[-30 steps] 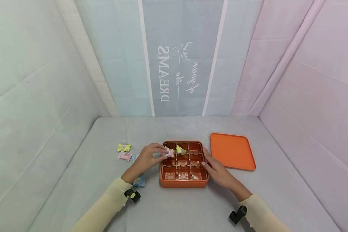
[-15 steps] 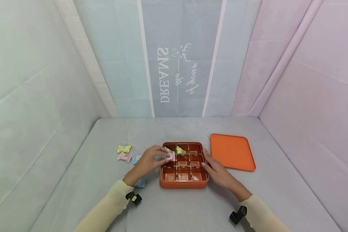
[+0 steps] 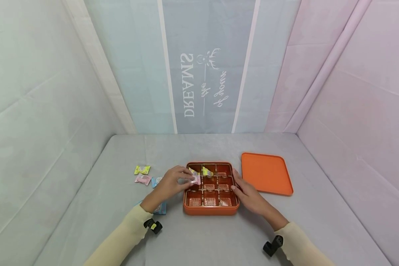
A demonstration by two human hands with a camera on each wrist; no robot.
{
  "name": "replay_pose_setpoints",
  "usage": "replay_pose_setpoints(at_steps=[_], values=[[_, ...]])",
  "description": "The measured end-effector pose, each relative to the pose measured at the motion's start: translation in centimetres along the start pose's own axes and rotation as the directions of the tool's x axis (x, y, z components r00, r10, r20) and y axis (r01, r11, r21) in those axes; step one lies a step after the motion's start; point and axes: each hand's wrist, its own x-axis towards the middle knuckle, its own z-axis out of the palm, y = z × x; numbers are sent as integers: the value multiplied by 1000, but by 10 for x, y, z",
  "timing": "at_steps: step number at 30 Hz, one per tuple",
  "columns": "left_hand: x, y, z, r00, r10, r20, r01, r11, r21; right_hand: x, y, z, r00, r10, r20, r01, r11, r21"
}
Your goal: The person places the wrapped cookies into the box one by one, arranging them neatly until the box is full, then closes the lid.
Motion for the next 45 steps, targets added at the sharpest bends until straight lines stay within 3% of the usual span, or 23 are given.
replay_pose_setpoints(at_steps=[13, 45], values=[[-2, 3, -6, 1000, 25, 16, -25, 1000, -7, 2, 0, 0, 1000, -13, 2, 13, 1000, -12], [2, 8, 3, 996, 28, 83, -28, 1000, -2, 1, 1, -1, 1000, -17, 0, 17, 1000, -17]])
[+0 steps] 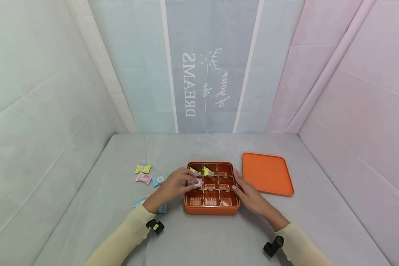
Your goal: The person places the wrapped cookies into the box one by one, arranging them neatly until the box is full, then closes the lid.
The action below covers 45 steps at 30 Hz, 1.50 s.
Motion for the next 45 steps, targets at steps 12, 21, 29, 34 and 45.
replay_pose_setpoints(at_steps=[12, 21, 29, 34, 45], values=[[0, 2, 1, 1000, -14, 22, 14, 1000, -18, -1, 1, 1, 1000, 9, 2, -9, 1000, -3], [-4, -3, 0, 1000, 12, 13, -12, 1000, -17, 0, 1, 2, 1000, -1, 1, 1, 1000, 0], [-9, -7, -10, 1000, 20, -12, -20, 1000, 6, -1, 1, 2, 1000, -1, -2, 1, 1000, 0], [-14, -11, -18, 999, 23, -38, -23, 1000, 5, -2, 0, 1, 1000, 2, -2, -2, 1000, 6], [-24, -19, -28, 997, -22, -72, 19, 999, -37, -1, -1, 1, 1000, -5, 1, 5, 1000, 14]])
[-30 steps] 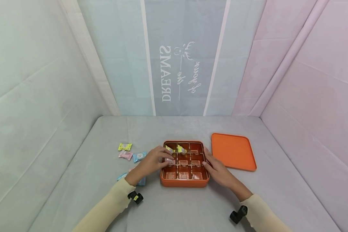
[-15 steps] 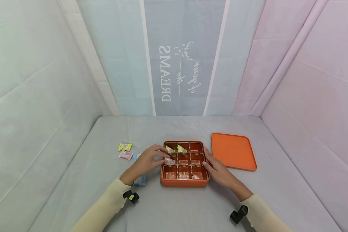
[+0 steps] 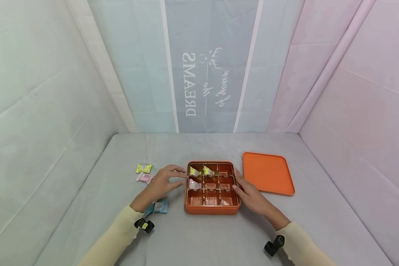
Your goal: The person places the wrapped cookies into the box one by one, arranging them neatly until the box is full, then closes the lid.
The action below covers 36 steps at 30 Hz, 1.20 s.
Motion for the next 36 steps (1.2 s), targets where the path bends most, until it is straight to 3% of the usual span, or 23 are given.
replay_pose_setpoints(at_steps=[17, 31, 36], values=[[-18, -13, -14, 998, -54, -36, 55, 998, 31, 1, 2, 0, 1000, 5, 1, -5, 1000, -3], [-27, -20, -26, 995, -98, -27, 100, 993, 70, 0, 3, 1, 1000, -5, -1, 5, 1000, -16], [-32, -23, -29, 990, -144, -14, 144, 984, 100, 0, 2, 1, 1000, -12, -4, 12, 1000, -15]])
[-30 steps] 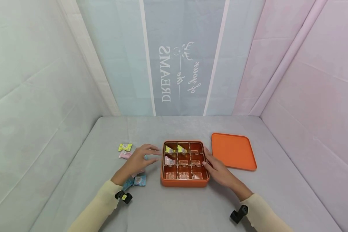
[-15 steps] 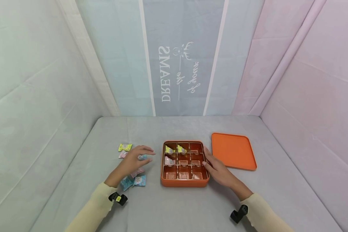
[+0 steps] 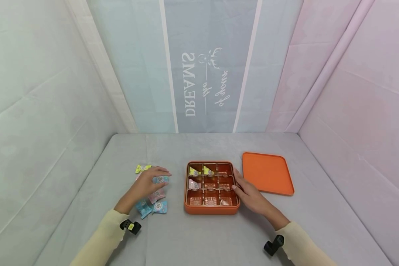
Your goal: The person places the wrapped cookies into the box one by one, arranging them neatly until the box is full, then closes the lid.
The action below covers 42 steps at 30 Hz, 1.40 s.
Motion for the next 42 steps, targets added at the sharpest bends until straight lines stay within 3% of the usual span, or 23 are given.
replay_pose_setpoints(at_steps=[9, 14, 23, 30, 42], values=[[-6, -13, -2, 997, -76, 3, 76, 996, 45, 0, 0, 1, 1000, 10, -1, -10, 1000, 6], [-10, -21, -1, 997, -79, 3, 78, 995, 60, -1, -1, 1, 1000, 14, 0, -14, 1000, 8], [-18, -26, 1, 989, -143, 20, 143, 990, 9, -1, 1, 1, 1000, 9, 3, -9, 1000, 8], [-17, -28, 1, 984, -173, 43, 173, 985, 3, -1, 0, 0, 1000, 14, 6, -14, 1000, 18], [-16, -27, 5, 989, -144, 33, 144, 989, 21, -1, -1, 0, 1000, 9, 6, -9, 1000, 18]])
